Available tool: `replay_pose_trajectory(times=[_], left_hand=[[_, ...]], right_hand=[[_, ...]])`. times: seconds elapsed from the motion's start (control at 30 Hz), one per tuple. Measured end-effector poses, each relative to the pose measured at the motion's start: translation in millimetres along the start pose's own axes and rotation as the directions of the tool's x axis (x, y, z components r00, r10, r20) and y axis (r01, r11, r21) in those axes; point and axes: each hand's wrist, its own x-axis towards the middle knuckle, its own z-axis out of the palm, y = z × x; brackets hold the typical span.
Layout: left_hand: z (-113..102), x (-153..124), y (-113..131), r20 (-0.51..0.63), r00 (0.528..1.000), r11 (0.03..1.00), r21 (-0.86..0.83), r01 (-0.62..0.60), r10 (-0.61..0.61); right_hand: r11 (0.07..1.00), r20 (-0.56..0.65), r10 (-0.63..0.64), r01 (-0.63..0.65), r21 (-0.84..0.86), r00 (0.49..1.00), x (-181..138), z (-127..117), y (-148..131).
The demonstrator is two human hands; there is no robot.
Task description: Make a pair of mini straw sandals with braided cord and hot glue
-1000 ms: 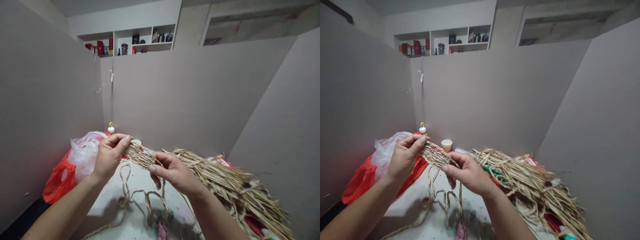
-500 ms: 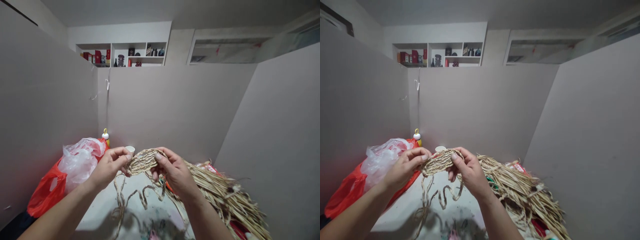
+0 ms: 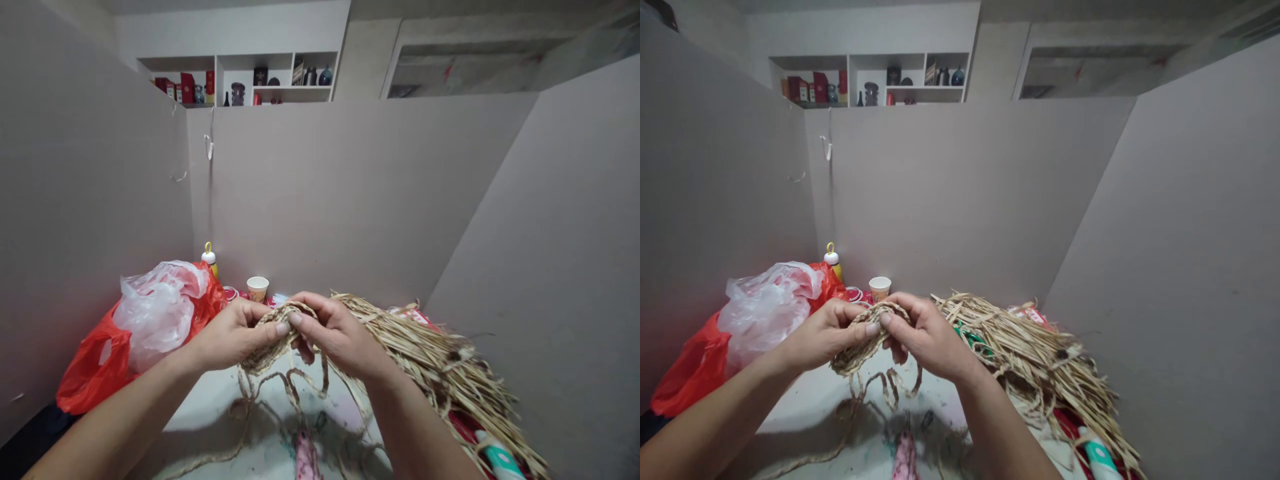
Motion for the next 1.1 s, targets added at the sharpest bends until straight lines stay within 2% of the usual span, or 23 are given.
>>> replay_pose_trajectory(times=[0.1, 0.2, 0.33, 0.43, 0.53, 0.73, 0.83, 1.0, 1.1], left_hand=[[3, 0, 0, -0.097, 0.994, 0.998, -0.038, -0.047, 0.043], [3, -1, -4, -0.242, 0.968, 0.992, -0.087, -0.092, 0.068], [0, 1, -11, -0.489, 0.87, 0.982, -0.122, -0.143, 0.066], [-3, 4, -13, -0.615, 0.785, 0.966, -0.155, -0.209, 0.071], [-4, 6, -14, -0.679, 0.728, 0.944, -0.172, -0.282, 0.094], [-4, 8, -16, -0.74, 0.661, 0.921, -0.162, -0.354, 0.124], [-4, 7, -15, -0.732, 0.672, 0.924, -0.174, -0.341, 0.11], [-9, 8, -12, -0.619, 0.785, 0.929, -0.284, -0.238, 0.012], [-17, 9, -13, -0.572, 0.819, 0.935, -0.313, -0.169, -0.043]], right_hand=[[0.997, -0.028, -0.02, 0.022, 0.07, 0.999, 2, 1, 2], [0.992, -0.047, -0.037, 0.043, 0.115, 0.998, 5, 5, 4], [0.99, -0.08, -0.048, 0.058, 0.129, 0.996, 7, 13, 8], [0.995, -0.084, -0.04, 0.047, 0.092, 0.996, 6, 22, 11], [1.0, -0.055, -0.019, 0.02, 0.017, 0.998, 5, 32, 12], [0.997, 0.02, -0.009, 0.011, -0.071, 1.0, 8, 45, 18], [0.999, 0.02, 0.005, -0.004, -0.049, 1.0, 11, 44, 22], [0.999, -0.102, 0.021, -0.017, 0.041, 0.995, 14, 32, 23], [0.993, -0.211, 0.037, -0.011, 0.119, 0.977, 16, 19, 23]])
